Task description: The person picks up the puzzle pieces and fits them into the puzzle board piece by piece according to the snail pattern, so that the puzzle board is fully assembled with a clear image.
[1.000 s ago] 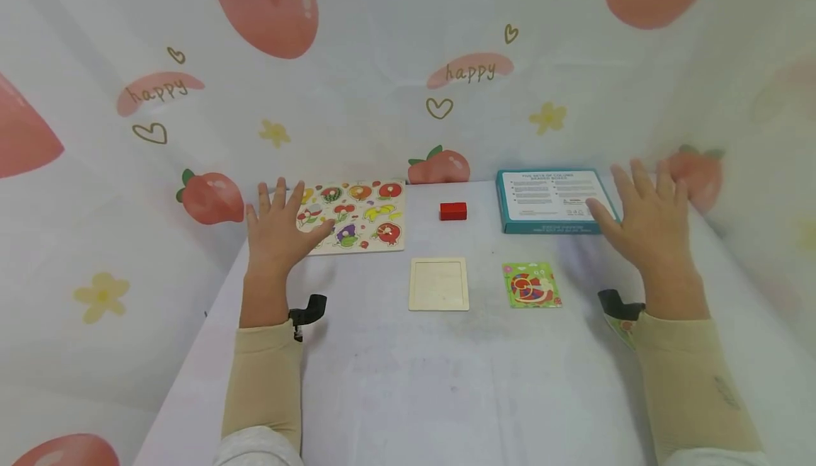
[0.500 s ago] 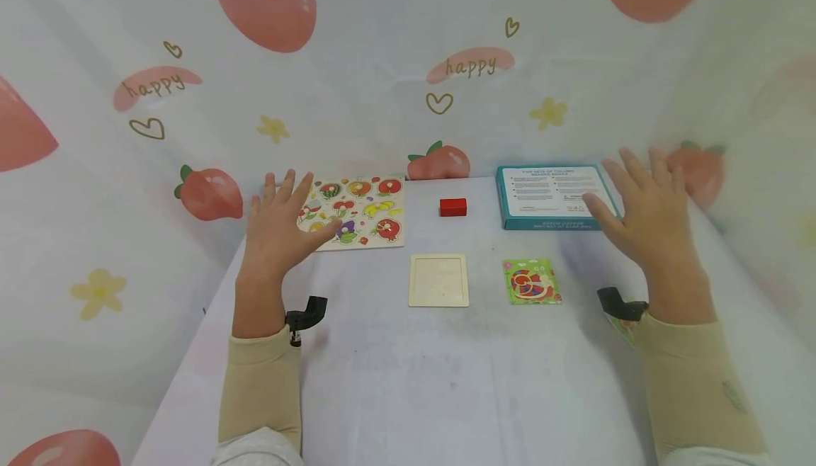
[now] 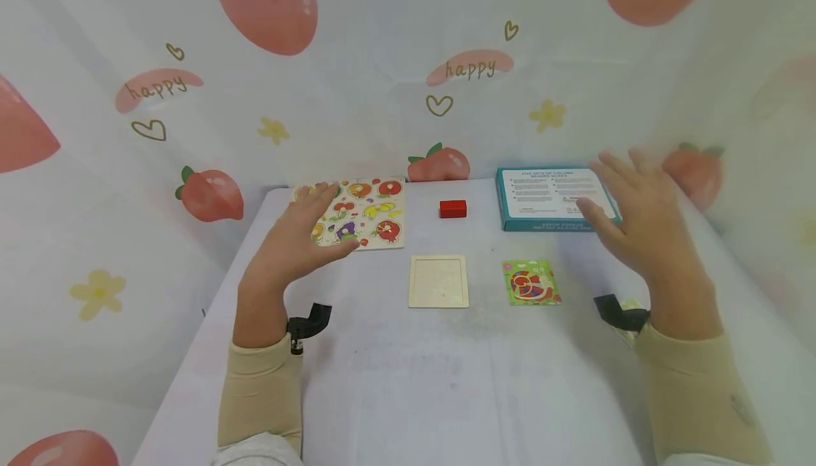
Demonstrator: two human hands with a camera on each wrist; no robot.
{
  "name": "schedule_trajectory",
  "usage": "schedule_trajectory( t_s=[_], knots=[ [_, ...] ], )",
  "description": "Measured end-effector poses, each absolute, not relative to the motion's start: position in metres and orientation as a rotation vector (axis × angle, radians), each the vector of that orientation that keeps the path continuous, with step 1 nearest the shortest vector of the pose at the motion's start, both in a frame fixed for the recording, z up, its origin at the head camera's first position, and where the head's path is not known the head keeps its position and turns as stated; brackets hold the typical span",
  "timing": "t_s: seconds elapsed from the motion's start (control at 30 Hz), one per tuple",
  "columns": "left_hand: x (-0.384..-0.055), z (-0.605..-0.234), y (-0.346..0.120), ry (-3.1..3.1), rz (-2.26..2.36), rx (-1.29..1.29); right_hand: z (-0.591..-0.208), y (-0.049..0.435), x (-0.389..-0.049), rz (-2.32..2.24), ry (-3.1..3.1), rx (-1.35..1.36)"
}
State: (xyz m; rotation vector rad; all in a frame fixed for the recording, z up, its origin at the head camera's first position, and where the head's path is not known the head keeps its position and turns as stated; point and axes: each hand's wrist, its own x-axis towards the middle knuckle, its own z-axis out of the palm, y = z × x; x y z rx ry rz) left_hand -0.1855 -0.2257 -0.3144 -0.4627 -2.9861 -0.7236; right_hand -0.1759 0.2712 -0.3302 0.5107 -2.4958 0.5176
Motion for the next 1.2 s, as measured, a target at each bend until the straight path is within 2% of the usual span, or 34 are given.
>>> schedule_trajectory(
  t_s=[0.63, 1.2],
  knots=[
    [-0.181, -0.32, -0.211, -3.047, -0.945, -0.601, -0.333, 0.245, -0.172, 0.586, -2.495, 0.644],
    [-0.199, -0.345, -0.189, -3.144, -0.993, -0.749, -0.344, 0.224, -0.173, 0.638, -2.647, 0.668]
  ],
)
